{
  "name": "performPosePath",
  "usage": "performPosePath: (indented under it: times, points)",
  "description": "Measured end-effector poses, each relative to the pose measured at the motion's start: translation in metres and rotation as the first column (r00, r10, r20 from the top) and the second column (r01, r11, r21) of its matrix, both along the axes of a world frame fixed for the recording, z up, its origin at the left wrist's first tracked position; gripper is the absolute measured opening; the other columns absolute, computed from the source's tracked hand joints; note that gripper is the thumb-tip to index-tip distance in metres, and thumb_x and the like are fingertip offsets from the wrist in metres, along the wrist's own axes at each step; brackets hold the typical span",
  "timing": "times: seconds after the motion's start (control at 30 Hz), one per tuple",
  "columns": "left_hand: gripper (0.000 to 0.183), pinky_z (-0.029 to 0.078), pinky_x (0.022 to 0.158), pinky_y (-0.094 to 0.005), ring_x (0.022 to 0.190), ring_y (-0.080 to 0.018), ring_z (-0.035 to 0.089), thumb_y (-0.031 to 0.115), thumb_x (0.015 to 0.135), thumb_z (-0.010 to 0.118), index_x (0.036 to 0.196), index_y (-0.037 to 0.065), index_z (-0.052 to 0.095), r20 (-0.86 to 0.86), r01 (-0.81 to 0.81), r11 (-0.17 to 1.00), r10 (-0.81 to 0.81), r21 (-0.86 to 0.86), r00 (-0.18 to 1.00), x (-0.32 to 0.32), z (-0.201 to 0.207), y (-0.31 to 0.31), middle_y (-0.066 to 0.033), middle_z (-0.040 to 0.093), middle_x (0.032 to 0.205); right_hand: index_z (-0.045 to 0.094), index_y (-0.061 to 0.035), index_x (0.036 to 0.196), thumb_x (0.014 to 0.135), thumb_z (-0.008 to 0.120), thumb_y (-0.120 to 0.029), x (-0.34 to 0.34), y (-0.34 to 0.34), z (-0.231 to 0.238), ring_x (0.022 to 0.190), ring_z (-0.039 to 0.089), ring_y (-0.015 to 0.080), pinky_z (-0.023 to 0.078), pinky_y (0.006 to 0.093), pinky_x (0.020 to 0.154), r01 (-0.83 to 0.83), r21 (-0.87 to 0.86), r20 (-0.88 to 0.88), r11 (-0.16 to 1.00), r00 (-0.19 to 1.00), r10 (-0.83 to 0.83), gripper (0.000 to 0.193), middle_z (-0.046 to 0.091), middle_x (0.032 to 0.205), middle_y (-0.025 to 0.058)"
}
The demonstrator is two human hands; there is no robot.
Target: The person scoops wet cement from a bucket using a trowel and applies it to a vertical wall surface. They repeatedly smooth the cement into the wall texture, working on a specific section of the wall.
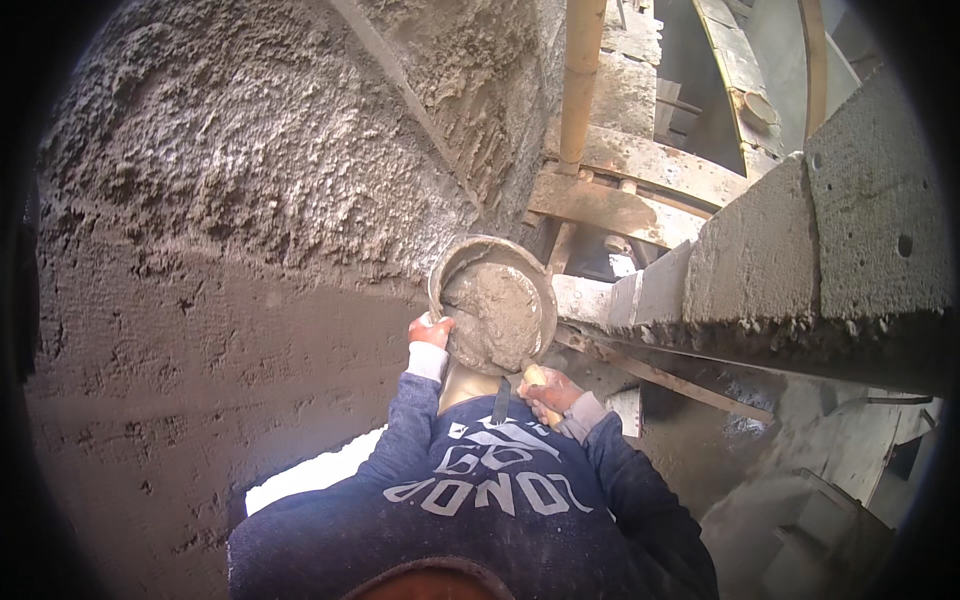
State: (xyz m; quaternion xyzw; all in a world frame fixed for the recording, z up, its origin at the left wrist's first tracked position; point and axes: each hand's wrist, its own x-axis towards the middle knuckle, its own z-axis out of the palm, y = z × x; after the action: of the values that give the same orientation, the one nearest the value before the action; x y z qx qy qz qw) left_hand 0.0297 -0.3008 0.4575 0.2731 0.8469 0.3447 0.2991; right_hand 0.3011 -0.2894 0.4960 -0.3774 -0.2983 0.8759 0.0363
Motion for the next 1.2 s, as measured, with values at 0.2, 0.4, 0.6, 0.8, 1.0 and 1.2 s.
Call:
performPosePath:
  times: [0.2, 0.4, 0.6, 0.8, 1.0, 1.2]
  points:
    - [0.027, 0.05, 0.072, -0.0366, 0.076, -0.0291, 0.066, 0.022, 0.065, 0.069, 0.084, 0.004, 0.069, -0.09, 0.006, 0.996, -0.015, -0.093, 0.996, -0.027, -0.014, 0.003, -0.0156, 0.068, 0.079, 0.046, -0.0078, 0.101, 0.09, 0.055, -0.013, -0.018, 0.026, 0.01, 0.05, 0.043, 0.0088, 0.039, 0.0242, 0.043, 0.227, -0.319, -0.217, 0.92, 0.928, -0.304, 0.016, 0.044, 0.066, -0.0004]
    - [0.033, 0.05, 0.073, -0.0405, 0.08, -0.036, 0.065, 0.026, 0.063, 0.069, 0.084, 0.001, 0.067, -0.117, 0.01, 0.967, -0.041, -0.253, 0.992, -0.071, -0.042, -0.003, -0.0212, 0.066, 0.082, 0.042, -0.0088, 0.11, 0.085, 0.045, -0.005, -0.035, 0.121, 0.079, 0.048, 0.043, 0.0098, 0.04, 0.0249, 0.039, 0.716, -0.088, -0.311, 0.693, 0.641, -0.702, 0.025, 0.044, 0.067, 0.0009]
    - [0.035, 0.05, 0.071, -0.0432, 0.078, -0.039, 0.064, 0.029, 0.061, 0.072, 0.081, 0.0, 0.065, -0.138, 0.024, 0.962, -0.064, -0.273, 0.988, -0.096, -0.043, -0.01, -0.0224, 0.065, 0.08, 0.032, -0.0054, 0.124, 0.083, 0.055, -0.001, -0.095, 0.266, 0.086, 0.049, 0.049, 0.0136, 0.045, 0.0266, 0.04, 0.864, 0.497, -0.327, -0.078, 0.103, -0.939, 0.047, 0.05, 0.072, 0.0066]
    - [0.033, 0.051, 0.072, -0.0425, 0.077, -0.0361, 0.065, 0.027, 0.06, 0.074, 0.079, 0.001, 0.067, -0.193, -0.018, 0.971, -0.029, -0.238, 0.981, -0.101, -0.028, -0.018, -0.0207, 0.066, 0.077, 0.033, 0.004, 0.115, 0.088, 0.048, -0.012, -0.268, 0.402, 0.007, 0.083, 0.057, 0.0319, 0.049, 0.0412, 0.078, 0.548, 0.769, -0.282, -0.329, -0.171, -0.944, 0.035, 0.053, 0.094, 0.0205]
    - [0.036, 0.051, 0.072, -0.0429, 0.078, -0.0374, 0.064, 0.028, 0.06, 0.074, 0.081, 0.0, 0.066, -0.17, 0.046, 0.975, -0.084, -0.215, 0.982, -0.093, -0.013, 0.003, -0.0215, 0.066, 0.079, 0.038, -0.0045, 0.113, 0.084, 0.051, -0.013, -0.389, 0.334, 0.054, 0.086, 0.061, 0.0387, 0.05, 0.0466, 0.069, 0.119, 0.982, -0.187, -0.144, 0.634, -0.75, 0.032, 0.058, 0.088, 0.0196]
    - [0.032, 0.052, 0.071, -0.0419, 0.077, -0.0353, 0.065, 0.024, 0.062, 0.073, 0.085, 0.003, 0.067, -0.139, 0.028, 0.992, -0.045, -0.12, 0.989, -0.074, -0.032, -0.011, -0.0192, 0.067, 0.08, 0.053, -0.003, 0.095, 0.079, 0.054, -0.017, -0.246, 0.21, 0.018, 0.084, 0.055, 0.0385, 0.048, 0.0451, 0.073, -0.059, 0.988, -0.039, -0.144, 0.802, -0.596, 0.022, 0.052, 0.094, 0.0206]
